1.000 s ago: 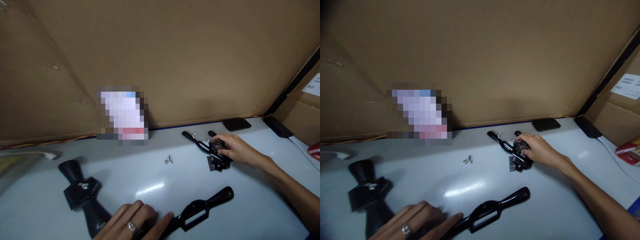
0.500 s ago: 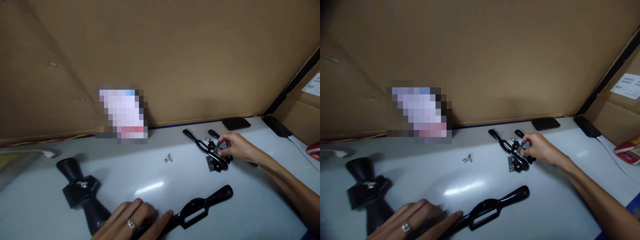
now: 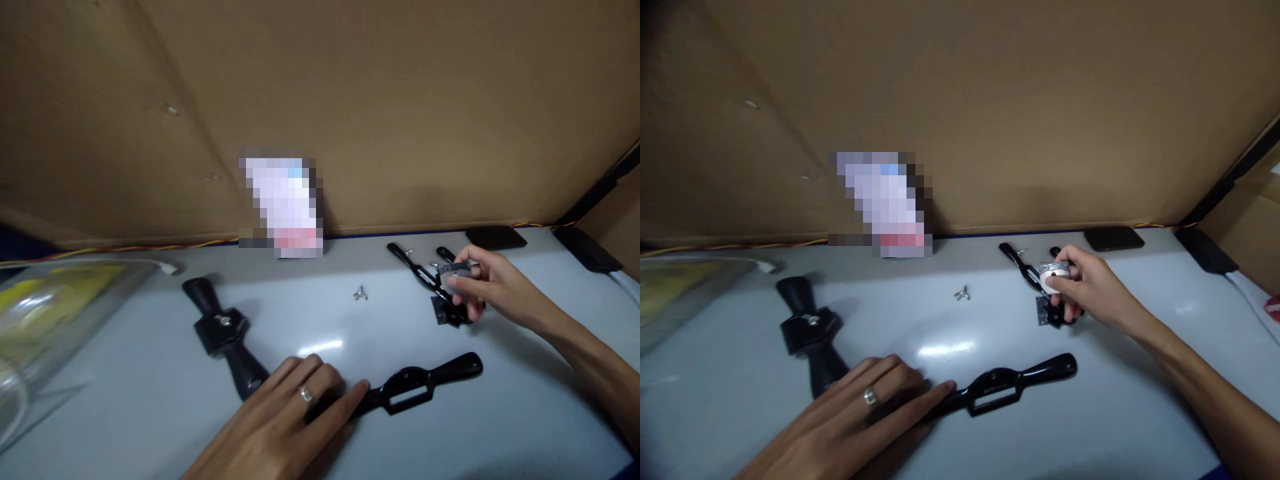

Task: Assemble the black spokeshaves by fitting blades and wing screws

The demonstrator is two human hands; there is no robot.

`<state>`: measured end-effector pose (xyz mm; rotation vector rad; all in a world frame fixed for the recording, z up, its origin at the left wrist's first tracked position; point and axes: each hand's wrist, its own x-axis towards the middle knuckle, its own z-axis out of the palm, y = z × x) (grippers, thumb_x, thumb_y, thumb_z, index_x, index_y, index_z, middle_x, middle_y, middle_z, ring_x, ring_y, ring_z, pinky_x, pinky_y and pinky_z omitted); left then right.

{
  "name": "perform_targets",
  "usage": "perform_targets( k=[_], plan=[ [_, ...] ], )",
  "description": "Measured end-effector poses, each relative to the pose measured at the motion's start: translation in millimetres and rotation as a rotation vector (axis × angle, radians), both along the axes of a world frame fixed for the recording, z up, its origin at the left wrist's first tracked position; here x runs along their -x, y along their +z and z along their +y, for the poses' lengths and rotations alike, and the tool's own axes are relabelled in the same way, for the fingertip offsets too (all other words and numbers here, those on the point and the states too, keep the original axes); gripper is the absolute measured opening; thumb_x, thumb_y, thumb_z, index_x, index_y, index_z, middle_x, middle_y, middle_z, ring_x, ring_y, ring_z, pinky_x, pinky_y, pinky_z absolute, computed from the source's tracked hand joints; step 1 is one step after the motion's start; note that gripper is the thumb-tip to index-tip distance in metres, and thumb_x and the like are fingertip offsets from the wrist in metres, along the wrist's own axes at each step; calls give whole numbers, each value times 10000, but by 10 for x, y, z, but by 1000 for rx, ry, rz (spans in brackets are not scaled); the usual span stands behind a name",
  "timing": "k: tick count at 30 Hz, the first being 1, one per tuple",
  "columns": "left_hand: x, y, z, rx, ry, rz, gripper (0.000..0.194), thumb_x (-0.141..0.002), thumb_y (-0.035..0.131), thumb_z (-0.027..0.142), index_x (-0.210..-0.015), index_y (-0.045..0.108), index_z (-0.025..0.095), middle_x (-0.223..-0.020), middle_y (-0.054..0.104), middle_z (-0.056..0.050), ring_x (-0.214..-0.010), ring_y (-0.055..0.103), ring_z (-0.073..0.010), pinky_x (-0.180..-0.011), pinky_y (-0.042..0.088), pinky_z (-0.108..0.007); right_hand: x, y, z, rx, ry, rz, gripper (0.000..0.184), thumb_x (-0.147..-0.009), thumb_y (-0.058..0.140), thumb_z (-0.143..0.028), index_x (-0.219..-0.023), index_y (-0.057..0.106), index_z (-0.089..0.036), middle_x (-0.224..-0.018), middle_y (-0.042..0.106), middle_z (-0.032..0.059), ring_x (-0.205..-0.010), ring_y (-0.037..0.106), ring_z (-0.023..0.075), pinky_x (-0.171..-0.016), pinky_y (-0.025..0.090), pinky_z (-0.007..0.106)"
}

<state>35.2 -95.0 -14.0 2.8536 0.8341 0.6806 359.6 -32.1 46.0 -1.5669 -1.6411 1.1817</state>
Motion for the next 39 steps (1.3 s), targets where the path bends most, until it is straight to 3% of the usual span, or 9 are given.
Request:
perform_targets(
  k=[2,5,8,10,15,19,25,30,39],
  plan=[
    [5,67,-2,-32,-65,61,432,-1046,332,50,-1383,581,158,-1033,656,-65,-901,585,-196,-838,487,-333,142,21,-119,54,112,44,273,-843,696,-424,-831,511,-224,-627,603,-48,-439,523,93,-437,384,224],
    [20,113,5,-91,-56,112,449,-1021,337,17,-1368,592,144,-1028,675,-60,-922,599,-206,-893,485,-344,350,-6,-308,72,210,69,219,-818,730,-342,-730,587,-202,-575,473,-70,-502,439,79,-477,339,215],
    [27,119,7,-106,-50,101,461,-1009,335,2,-1365,593,143,-1021,681,-57,-922,600,-203,-892,488,-334,502,-87,-446,46,269,50,198,-807,736,-282,-700,596,-193,-693,561,-25,-621,501,99,-550,382,221],
    [23,115,0,-102,-66,86,463,-1014,325,7,-1368,589,145,-1018,678,-58,-924,597,-203,-880,488,-329,548,-148,-483,84,288,65,183,-859,688,-290,-749,570,-203,-658,576,-31,-590,539,107,-535,395,223],
    [3,97,-35,-60,-4,78,468,-1028,297,5,-1361,587,161,-1016,667,-58,-928,581,-203,-890,477,-346,520,-259,-448,254,258,176,163,-857,695,-338,-835,626,-191,-622,573,-50,-479,538,98,-461,416,214],
    [13,79,-34,-65,-37,70,473,-1017,308,-4,-1372,579,150,-1027,664,-58,-933,573,-204,-891,465,-339,502,-292,-421,205,291,146,148,-890,639,-304,-891,709,-174,-638,602,-23,-549,576,119,-514,461,231],
    [3,86,-52,-30,-1,46,501,-992,313,-42,-1355,596,156,-1037,667,-55,-935,575,-196,-893,447,-326,534,-271,-431,10,312,11,99,-849,685,-173,-760,727,-178,-752,670,3,-671,575,119,-611,424,243],
    [2,88,-52,-34,-13,51,498,-1002,305,-25,-1359,593,167,-1028,674,-51,-928,586,-198,-889,457,-338,537,-255,-439,10,339,-27,118,-867,678,-165,-769,740,-191,-761,685,5,-687,573,132,-638,410,268],
    [18,54,-46,-26,-7,29,505,-993,338,-19,-1374,594,191,-1035,685,-52,-943,602,-194,-909,482,-334,516,-256,-365,55,142,26,120,-881,616,-225,-767,643,-199,-604,501,-46,-547,427,112,-532,325,256]
  ],
)
